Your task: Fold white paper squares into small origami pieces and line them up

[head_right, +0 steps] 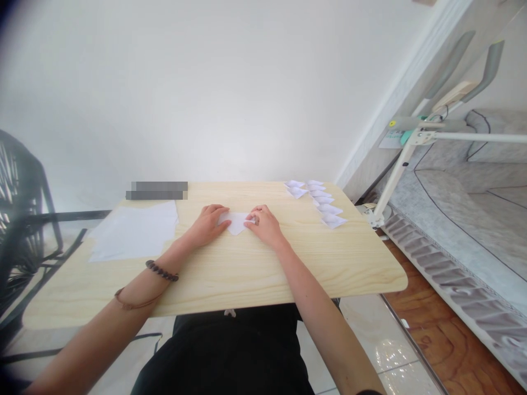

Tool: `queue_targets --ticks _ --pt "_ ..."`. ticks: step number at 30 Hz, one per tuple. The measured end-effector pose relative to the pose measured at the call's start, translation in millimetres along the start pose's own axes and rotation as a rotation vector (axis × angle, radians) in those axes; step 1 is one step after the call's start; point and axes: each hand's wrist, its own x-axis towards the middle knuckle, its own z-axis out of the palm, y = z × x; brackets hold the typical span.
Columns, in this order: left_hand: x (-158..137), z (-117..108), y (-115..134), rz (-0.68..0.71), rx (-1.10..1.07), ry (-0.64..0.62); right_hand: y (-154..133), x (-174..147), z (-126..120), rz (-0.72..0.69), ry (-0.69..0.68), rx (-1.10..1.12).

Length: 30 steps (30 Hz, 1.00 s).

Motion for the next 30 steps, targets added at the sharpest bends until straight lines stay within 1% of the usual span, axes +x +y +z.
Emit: queue_targets --ticks 3,5,9,12,13,15,17,19,25,30 --pt "1 1 2 -0.014 -0.028 -0.006 0 1 -1 0.0 0.011 0.05" --pt "2 0 5 -0.056 -0.1 -0.01 -1 0 -2 -0.028 0.041 0.067" --pt "4 -3 10 -0.175 -0.374 -0.013 -8 -2 -5 -0.082 0.057 0.133" --pt "5 -6 13 -0.218 -0.602 -0.01 -13 -3 -4 -0.144 0.07 0.21" --pt "6 -7 13 -0.234 -0.663 -0.01 -14 -3 -4 -0.142 0.071 0.25" --pt "6 -9 15 -0.271 -0.746 -0.003 -15 -3 -1 -0.092 0.058 0.357" --pt "7 -10 16 -0.304 -0.78 0.018 -15 -3 2 -0.024 0.038 0.459" --pt "7 -11 17 -0.315 -0.788 0.023 -15 -3 3 0.01 0.032 0.506" --pt "6 -11 25 -0.301 -0.737 -0.006 -24 -5 2 -0.003 0.103 0.435" --pt "5 -11 28 -0.278 -0.694 0.014 -25 -4 5 0.013 0.088 0.397"
